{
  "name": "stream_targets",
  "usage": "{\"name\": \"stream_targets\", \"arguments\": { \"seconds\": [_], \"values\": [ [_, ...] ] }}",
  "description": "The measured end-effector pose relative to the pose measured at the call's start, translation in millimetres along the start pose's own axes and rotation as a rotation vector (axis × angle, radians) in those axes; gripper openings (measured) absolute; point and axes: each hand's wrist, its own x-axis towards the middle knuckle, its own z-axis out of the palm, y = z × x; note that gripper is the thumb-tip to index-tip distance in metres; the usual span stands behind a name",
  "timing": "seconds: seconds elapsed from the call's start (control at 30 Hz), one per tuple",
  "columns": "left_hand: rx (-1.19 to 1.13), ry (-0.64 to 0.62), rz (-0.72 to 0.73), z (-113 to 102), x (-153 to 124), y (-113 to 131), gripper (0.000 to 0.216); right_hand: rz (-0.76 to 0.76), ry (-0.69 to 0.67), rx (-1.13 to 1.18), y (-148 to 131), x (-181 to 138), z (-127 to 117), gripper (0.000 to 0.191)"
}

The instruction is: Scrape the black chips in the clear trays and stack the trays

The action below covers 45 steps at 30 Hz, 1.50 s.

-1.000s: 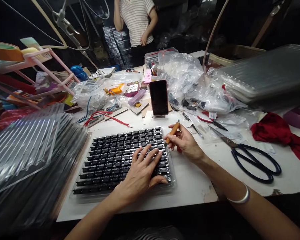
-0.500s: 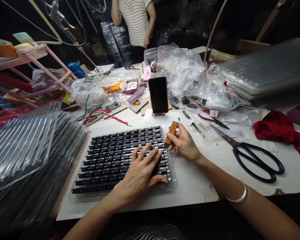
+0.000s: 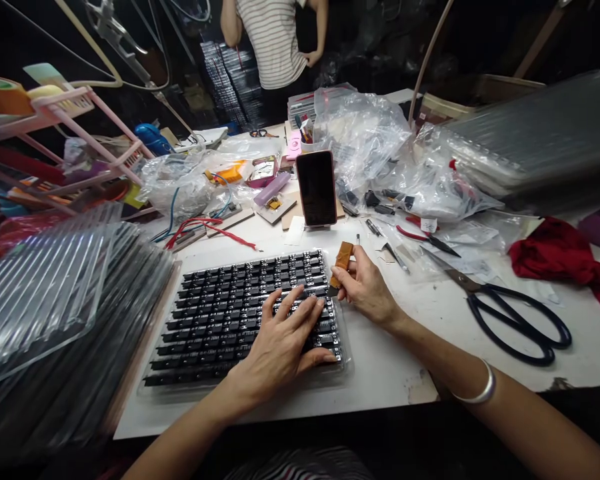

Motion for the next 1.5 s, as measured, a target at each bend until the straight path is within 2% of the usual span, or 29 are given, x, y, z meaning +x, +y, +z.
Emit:
{"name": "stream_targets", "arguments": {
  "seconds": [0.13, 0.37, 0.6, 0.73, 0.83, 0.93, 1.13, 1.5],
  "values": [
    [0.001, 0.001, 0.002, -0.9, 0.7, -0.2, 0.067, 0.031, 0.011, 0.094, -0.5, -1.2, -0.7, 0.041],
    [-0.012, 0.017, -0.017, -1.6, 1.5, -0.2, 0.067, 0.045, -0.003, 0.095, 3.2, -0.6, 0.8, 0.042],
    [-0.020, -0.021, -0.003, -4.8, 8.3, 0.7, 0.064, 0.073, -0.007, 0.116, 2.0, -1.2, 0.1, 0.044],
    [-0.024, -0.028, -0.010, -5.3, 9.4, 1.5, 0.064, 0.015, -0.070, 0.087, 0.6, -1.4, -0.2, 0.038],
    [-0.013, -0.015, -0.003, -4.2, 8.2, 2.3, 0.066, -0.058, 0.003, 0.016, -2.6, -2.6, -0.8, 0.037],
    [-0.005, -0.003, 0.004, -3.7, 7.2, 3.3, 0.068, -0.082, 0.080, 0.009, -6.0, -4.6, -0.6, 0.048],
    [-0.007, -0.012, 0.000, -6.3, 7.9, 4.3, 0.067, -0.165, -0.006, -0.057, -9.0, -9.1, 6.9, 0.070],
    [-0.042, -0.009, 0.002, -6.2, 7.5, 3.9, 0.067, -0.249, -0.070, -0.204, -7.9, -9.8, 9.0, 0.061]
  ]
}}
